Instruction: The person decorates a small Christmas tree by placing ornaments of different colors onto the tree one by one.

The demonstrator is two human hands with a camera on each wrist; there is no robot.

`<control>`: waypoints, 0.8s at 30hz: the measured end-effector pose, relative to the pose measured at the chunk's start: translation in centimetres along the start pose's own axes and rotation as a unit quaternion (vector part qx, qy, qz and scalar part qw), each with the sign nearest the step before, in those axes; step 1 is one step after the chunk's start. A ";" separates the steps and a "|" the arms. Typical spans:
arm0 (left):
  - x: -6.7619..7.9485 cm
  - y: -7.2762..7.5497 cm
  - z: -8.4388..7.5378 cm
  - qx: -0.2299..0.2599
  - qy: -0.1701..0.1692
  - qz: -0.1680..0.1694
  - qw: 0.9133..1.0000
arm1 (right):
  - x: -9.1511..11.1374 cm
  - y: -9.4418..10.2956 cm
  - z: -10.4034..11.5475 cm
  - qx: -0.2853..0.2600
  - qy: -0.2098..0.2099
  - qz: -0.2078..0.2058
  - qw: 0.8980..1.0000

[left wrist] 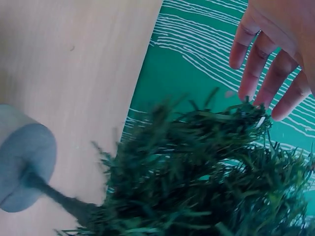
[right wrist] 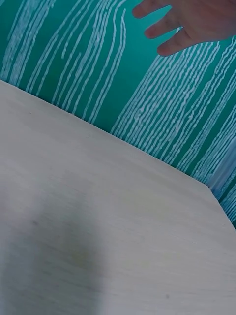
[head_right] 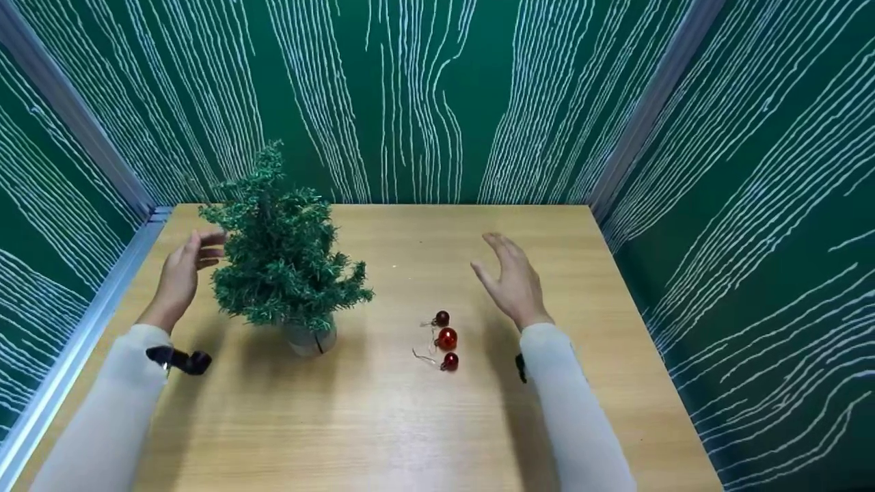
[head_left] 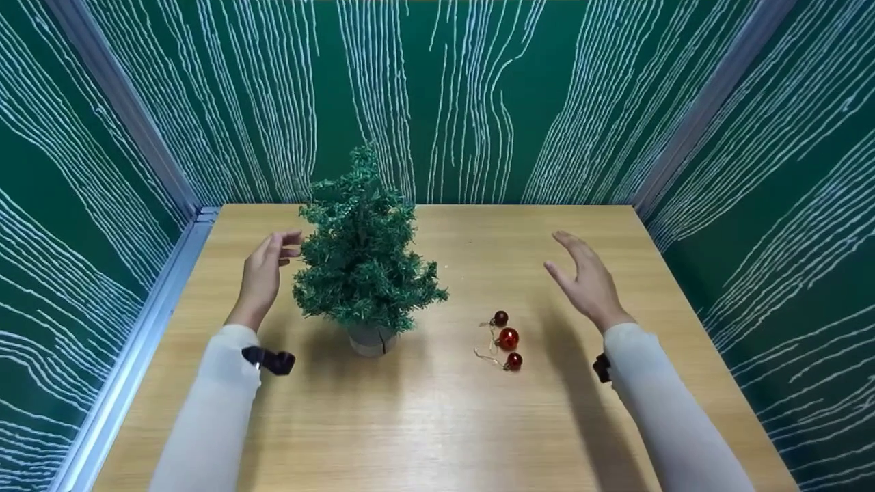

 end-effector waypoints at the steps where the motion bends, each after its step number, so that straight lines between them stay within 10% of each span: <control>1: 0.3 -0.1 0.0 0.001 0.001 0.002 1.000 | 0.3 -0.1 0.2 -0.001 0.004 -0.001 1.000; 10: 3.0 -1.0 -1.0 0.035 -0.002 -0.003 0.999 | 2.8 -2.5 1.0 -0.006 0.018 -0.002 1.000; 24: 3.9 -1.5 2.0 0.040 -0.006 -0.025 0.999 | 5.6 -5.7 0.4 -0.021 0.024 0.015 0.999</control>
Point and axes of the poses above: each hand's wrist, its own x-axis away from the middle knuckle, its own y-axis out of the back of the hand, z = x × y, the point moved 5 cm from there along -x, towards the middle knuckle, and after that the axes turned 8 degrees about z, right-handed, at the moved point
